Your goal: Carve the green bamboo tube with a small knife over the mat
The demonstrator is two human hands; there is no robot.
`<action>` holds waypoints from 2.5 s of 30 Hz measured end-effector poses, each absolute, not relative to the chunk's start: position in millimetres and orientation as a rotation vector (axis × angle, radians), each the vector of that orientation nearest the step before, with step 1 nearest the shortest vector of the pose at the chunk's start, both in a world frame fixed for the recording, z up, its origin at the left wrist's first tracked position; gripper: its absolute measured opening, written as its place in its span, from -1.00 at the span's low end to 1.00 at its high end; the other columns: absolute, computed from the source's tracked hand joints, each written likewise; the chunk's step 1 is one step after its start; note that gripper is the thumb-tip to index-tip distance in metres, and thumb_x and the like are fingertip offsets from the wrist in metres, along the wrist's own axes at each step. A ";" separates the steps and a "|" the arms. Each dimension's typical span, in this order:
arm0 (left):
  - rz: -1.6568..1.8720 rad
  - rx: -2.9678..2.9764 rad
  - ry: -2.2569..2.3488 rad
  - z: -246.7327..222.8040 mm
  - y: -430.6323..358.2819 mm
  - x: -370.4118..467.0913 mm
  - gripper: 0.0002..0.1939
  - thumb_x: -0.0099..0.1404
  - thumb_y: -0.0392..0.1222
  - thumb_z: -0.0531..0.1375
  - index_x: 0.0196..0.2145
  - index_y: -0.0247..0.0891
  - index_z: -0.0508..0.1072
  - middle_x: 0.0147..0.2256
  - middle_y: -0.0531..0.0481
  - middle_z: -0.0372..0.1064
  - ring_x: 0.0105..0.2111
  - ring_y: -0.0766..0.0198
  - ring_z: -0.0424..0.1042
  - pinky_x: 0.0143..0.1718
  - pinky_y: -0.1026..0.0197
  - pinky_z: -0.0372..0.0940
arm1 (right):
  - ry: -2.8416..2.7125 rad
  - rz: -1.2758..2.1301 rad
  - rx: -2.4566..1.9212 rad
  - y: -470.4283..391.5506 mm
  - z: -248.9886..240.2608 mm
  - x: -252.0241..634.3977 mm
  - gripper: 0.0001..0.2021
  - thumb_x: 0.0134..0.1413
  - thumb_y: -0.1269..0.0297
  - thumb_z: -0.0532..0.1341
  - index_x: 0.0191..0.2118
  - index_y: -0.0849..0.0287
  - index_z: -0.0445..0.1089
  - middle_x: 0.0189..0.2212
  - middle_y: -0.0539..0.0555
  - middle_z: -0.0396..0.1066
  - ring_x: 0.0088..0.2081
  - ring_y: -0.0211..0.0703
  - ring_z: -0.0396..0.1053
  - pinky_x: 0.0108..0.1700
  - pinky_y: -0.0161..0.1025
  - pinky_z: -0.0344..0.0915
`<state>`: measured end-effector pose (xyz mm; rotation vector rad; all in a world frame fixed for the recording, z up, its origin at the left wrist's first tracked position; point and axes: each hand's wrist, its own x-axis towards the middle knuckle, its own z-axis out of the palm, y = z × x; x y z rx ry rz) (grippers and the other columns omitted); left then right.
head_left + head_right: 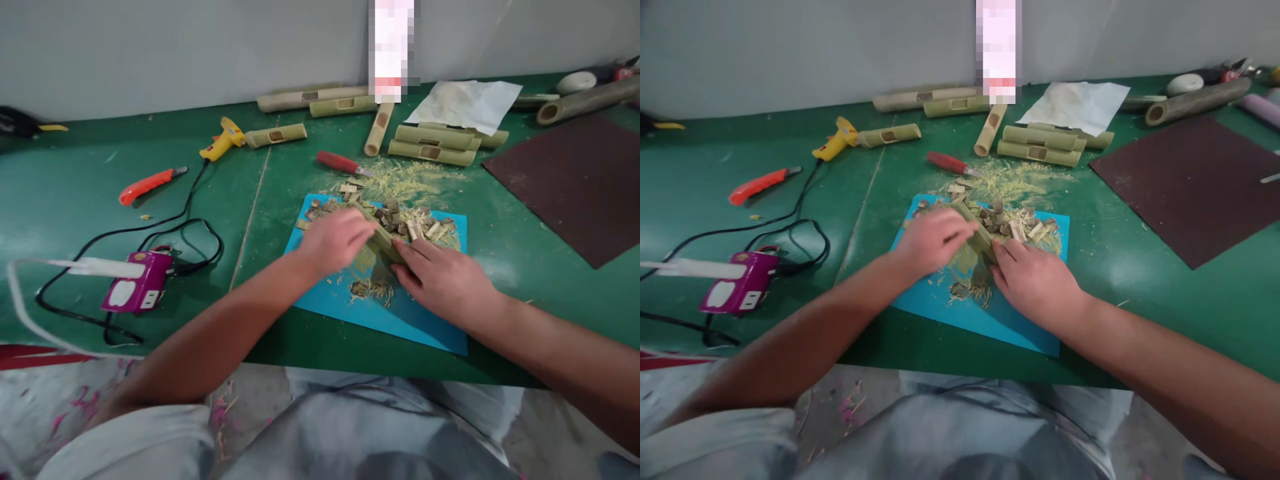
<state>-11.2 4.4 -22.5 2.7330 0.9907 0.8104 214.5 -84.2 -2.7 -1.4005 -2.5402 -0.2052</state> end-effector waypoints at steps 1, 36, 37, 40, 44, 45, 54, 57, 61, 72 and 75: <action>0.851 2.718 1.044 -22.5 4.4 -11.1 -0.72 0.48 -0.16 0.08 -0.17 -0.29 0.58 -0.31 -0.09 0.51 -0.30 0.23 0.47 -0.28 0.20 0.33 | -2.534 -0.198 -1.414 -84.2 -3.0 214.9 -0.59 0.33 0.24 0.03 0.10 0.34 0.46 -0.29 0.18 0.53 -0.39 -0.16 0.41 -0.44 -0.23 0.20; 0.939 2.629 1.273 -18.5 13.5 -21.7 -0.82 0.40 -0.24 0.15 -0.21 -0.28 0.57 -0.29 -0.08 0.53 -0.30 0.26 0.49 -0.25 0.23 0.36 | -2.440 -0.141 -1.456 -84.7 -1.3 213.7 -0.64 0.27 0.16 0.10 -0.02 0.22 0.53 -0.38 0.09 0.50 -0.43 -0.20 0.38 -0.44 -0.23 0.09; 0.930 2.634 1.270 -19.4 11.4 -20.9 -0.82 0.40 -0.24 0.15 -0.21 -0.28 0.56 -0.30 -0.08 0.53 -0.30 0.25 0.49 -0.24 0.23 0.36 | -2.440 -0.139 -1.480 -85.0 -1.1 213.4 -0.64 0.27 0.16 0.09 -0.03 0.23 0.53 -0.37 0.10 0.50 -0.43 -0.19 0.38 -0.45 -0.23 0.08; 0.863 2.665 1.134 -21.0 3.4 -15.5 -0.80 0.44 -0.22 0.11 -0.19 -0.29 0.55 -0.30 -0.08 0.52 -0.28 0.23 0.49 -0.21 0.20 0.36 | -2.466 -0.100 -1.522 -85.6 -1.3 212.9 -0.62 0.29 0.18 0.06 -0.01 0.25 0.52 -0.31 0.14 0.50 -0.40 -0.16 0.39 -0.46 -0.21 0.07; 0.816 2.706 0.995 -21.8 0.2 -11.9 -0.77 0.46 -0.23 0.08 -0.17 -0.31 0.54 -0.29 -0.11 0.52 -0.26 0.21 0.49 -0.24 0.20 0.35 | -2.465 -0.101 -1.518 -86.3 -3.5 212.7 -0.61 0.30 0.17 0.07 0.02 0.27 0.52 -0.29 0.14 0.51 -0.39 -0.15 0.41 -0.45 -0.20 0.10; 0.846 2.706 1.040 -21.9 0.9 -12.2 -0.76 0.46 -0.23 0.08 -0.18 -0.33 0.54 -0.30 -0.12 0.52 -0.27 0.21 0.49 -0.25 0.19 0.35 | -2.456 -0.112 -1.515 -86.5 -4.1 212.7 -0.61 0.30 0.17 0.07 0.02 0.26 0.51 -0.29 0.13 0.51 -0.39 -0.15 0.41 -0.45 -0.19 0.11; 0.795 2.725 1.015 -19.2 -6.8 -14.1 -0.81 0.44 -0.23 0.13 -0.09 -0.27 0.52 -0.24 -0.07 0.54 -0.20 0.21 0.52 -0.19 0.20 0.35 | -2.451 -0.127 -1.515 -86.8 -4.0 213.0 -0.63 0.29 0.20 0.09 0.02 0.28 0.51 -0.30 0.11 0.51 -0.41 -0.16 0.41 -0.47 -0.19 0.10; 0.754 2.669 1.104 -18.7 -5.9 -16.1 -0.82 0.39 -0.24 0.19 -0.07 -0.26 0.50 -0.28 -0.03 0.54 -0.28 0.23 0.52 -0.25 0.22 0.34 | -2.457 -0.106 -1.525 -86.8 -3.6 212.9 -0.62 0.30 0.18 0.08 0.03 0.27 0.51 -0.30 0.11 0.51 -0.41 -0.17 0.41 -0.48 -0.19 0.09; 0.771 2.607 1.144 -17.9 -4.5 -16.5 -0.78 0.33 -0.25 0.26 -0.06 -0.27 0.49 -0.34 0.01 0.52 -0.34 0.27 0.51 -0.30 0.25 0.33 | -2.455 -0.088 -1.529 -86.8 -4.3 213.4 -0.62 0.30 0.17 0.08 0.03 0.26 0.51 -0.28 0.11 0.52 -0.42 -0.17 0.41 -0.48 -0.20 0.08; 1.039 2.087 1.216 -8.1 -7.3 -10.9 -0.84 0.33 -0.24 0.22 -0.19 -0.24 0.60 -0.34 -0.02 0.54 -0.38 0.31 0.48 -0.33 0.26 0.38 | -2.466 -0.047 -1.550 -86.6 1.5 211.7 -0.65 0.29 0.18 0.09 -0.02 0.25 0.52 -0.28 0.13 0.52 -0.41 -0.18 0.40 -0.48 -0.20 0.07; 1.032 1.816 1.229 -6.7 -8.2 -8.9 -0.84 0.30 -0.24 0.23 -0.21 -0.26 0.60 -0.44 0.01 0.54 -0.51 0.36 0.43 -0.48 0.30 0.34 | -2.453 -0.069 -1.538 -86.5 0.6 211.8 -0.65 0.29 0.19 0.08 -0.03 0.26 0.53 -0.30 0.12 0.52 -0.42 -0.18 0.39 -0.49 -0.20 0.06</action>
